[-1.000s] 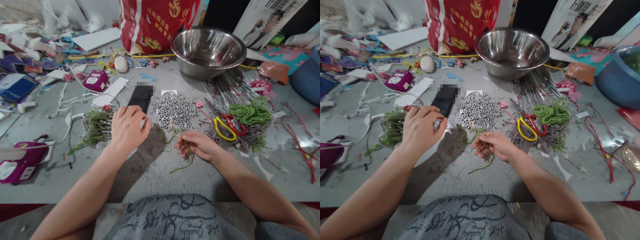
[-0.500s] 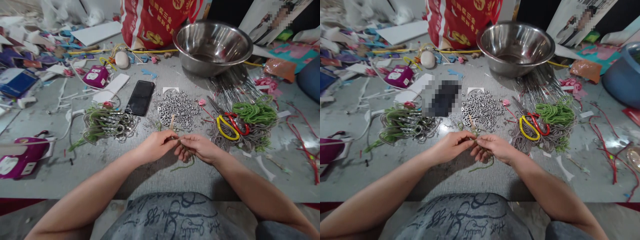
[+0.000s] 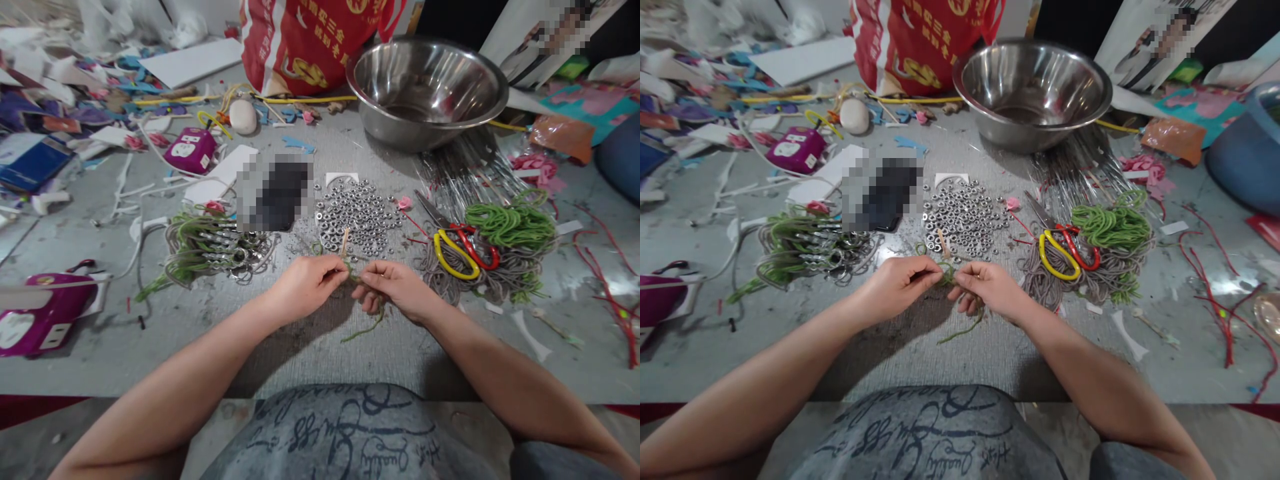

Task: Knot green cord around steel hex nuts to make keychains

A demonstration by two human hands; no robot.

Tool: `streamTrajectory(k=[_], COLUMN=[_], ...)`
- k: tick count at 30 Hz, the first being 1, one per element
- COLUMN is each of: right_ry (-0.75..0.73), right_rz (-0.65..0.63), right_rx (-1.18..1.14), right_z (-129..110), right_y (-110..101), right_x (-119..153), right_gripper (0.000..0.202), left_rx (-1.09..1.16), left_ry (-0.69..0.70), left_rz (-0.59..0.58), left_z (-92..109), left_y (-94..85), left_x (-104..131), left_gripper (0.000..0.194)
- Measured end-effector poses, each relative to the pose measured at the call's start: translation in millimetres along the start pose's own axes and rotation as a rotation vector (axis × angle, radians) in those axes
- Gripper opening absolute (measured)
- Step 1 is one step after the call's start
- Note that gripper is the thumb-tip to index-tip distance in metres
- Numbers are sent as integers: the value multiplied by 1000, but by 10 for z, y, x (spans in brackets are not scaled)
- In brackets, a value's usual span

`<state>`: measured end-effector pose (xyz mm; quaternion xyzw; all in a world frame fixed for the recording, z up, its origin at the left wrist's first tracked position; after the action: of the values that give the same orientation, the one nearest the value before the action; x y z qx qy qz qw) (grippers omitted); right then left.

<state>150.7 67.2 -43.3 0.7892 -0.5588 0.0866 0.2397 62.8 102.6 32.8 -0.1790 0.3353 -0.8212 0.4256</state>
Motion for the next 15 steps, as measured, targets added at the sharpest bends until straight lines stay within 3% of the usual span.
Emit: streamTrajectory(k=[7, 15], right_ry=[23, 57], right_rz=[-1, 8], right_rx=[14, -79], right_z=[-17, -38], right_y=[-22, -80], right_x=[6, 2], right_gripper=[26, 21], left_rx=[-295, -445], left_ry=[62, -65], left_rz=[41, 151], left_z=[-28, -249], left_y=[-225, -628], left_x=[3, -14], left_gripper=[24, 27])
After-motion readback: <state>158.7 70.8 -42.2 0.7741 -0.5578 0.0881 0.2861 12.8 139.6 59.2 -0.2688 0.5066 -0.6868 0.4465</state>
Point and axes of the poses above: each hand's wrist, its own x-axis away from the middle knuckle, its own y-axis out of the palm, z = x × y, the point moved 10 cm from there along -x, towards the middle knuckle, and after that the axes turned 6 degrees about -y, right-handed, at the moved point
